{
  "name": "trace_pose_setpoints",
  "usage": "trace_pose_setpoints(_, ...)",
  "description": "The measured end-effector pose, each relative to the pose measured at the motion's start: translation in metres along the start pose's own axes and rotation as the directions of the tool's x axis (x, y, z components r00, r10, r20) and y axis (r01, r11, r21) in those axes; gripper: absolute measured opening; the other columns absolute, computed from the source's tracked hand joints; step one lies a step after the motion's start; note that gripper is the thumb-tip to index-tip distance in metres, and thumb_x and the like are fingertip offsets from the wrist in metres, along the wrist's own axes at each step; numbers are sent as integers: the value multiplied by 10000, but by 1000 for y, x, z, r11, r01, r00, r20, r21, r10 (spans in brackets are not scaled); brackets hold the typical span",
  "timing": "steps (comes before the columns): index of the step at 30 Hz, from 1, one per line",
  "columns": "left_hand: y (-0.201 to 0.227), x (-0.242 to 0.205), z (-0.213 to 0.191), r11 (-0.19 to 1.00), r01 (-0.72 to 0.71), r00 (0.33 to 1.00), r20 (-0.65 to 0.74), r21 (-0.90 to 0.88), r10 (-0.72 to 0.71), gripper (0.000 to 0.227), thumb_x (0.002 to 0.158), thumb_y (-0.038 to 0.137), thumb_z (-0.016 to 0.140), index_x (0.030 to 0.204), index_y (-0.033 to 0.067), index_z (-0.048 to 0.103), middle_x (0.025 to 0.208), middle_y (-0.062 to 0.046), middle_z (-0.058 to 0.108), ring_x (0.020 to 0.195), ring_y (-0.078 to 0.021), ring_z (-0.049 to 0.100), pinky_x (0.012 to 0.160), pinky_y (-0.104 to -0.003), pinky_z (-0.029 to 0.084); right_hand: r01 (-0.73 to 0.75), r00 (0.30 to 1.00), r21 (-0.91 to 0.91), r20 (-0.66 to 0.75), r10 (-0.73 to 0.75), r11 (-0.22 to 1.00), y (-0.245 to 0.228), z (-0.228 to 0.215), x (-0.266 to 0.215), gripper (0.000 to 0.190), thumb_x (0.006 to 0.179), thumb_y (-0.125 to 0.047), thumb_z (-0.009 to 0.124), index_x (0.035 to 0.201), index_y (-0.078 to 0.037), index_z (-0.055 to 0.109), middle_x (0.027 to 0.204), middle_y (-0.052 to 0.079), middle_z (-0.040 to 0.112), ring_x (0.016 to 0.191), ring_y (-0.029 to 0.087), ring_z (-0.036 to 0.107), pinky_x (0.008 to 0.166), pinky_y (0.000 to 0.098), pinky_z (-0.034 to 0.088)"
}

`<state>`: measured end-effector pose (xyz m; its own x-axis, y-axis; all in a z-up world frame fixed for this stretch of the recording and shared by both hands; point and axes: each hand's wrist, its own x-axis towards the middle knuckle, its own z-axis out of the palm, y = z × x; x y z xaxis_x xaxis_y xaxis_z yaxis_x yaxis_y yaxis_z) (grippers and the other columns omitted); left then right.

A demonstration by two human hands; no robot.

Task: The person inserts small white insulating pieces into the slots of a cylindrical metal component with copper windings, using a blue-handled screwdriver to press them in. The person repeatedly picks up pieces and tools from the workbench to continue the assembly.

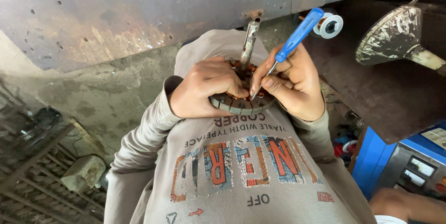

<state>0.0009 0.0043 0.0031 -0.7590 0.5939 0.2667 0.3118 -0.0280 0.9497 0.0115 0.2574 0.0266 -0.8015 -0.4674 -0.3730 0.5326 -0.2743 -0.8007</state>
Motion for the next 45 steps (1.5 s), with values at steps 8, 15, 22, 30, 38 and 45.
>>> trace_pose_setpoints(8,1,-1,0,1000,14,1000,-16,-5,-15,324,737,108,915,920,79,649,828,-42,661,813,-267,656,785,-396,485,17,999,-55,32,-15,998,2,2,5,300,1063,-22,631,1237,-57,390,1024,180,671,913,188,662,887,321,562)
trace_pose_setpoints(15,0,-2,0,1000,-2,1000,5,31,2,321,702,79,899,904,79,650,824,-38,660,804,-278,644,777,-406,479,49,997,-115,66,-42,992,6,0,4,279,1075,-30,621,1231,-62,392,1003,165,676,864,172,661,875,310,553)
trace_pose_setpoints(22,0,-7,2,1000,17,1000,3,3,-17,333,737,82,893,967,75,653,949,-40,713,905,-269,700,839,-398,507,63,995,-92,79,-55,994,10,-2,3,299,1067,-53,635,1221,-72,379,1005,158,682,924,195,679,882,311,557)
trace_pose_setpoints(30,-9,-15,8,995,101,994,-33,-13,-102,379,716,89,913,1008,61,673,1009,-58,722,966,-268,715,898,-396,535,51,995,-110,92,-41,993,8,-8,13,293,1059,-44,642,1232,-54,405,993,147,671,910,195,679,869,318,569)
trace_pose_setpoints(38,-6,-16,12,974,226,969,-103,-1,-225,452,707,179,977,1009,56,664,1036,-85,723,963,-235,720,870,-346,564,74,990,-52,124,-67,996,4,-7,32,280,1058,-43,641,1234,-42,423,989,91,624,897,176,693,832,317,580)
trace_pose_setpoints(45,-11,-9,8,955,287,942,-161,-73,-295,424,797,161,942,1083,37,654,1071,-64,704,974,-147,707,862,-275,576,106,994,38,35,-107,994,4,-11,49,241,1084,-12,614,1287,-12,484,994,109,643,921,196,678,845,333,569)
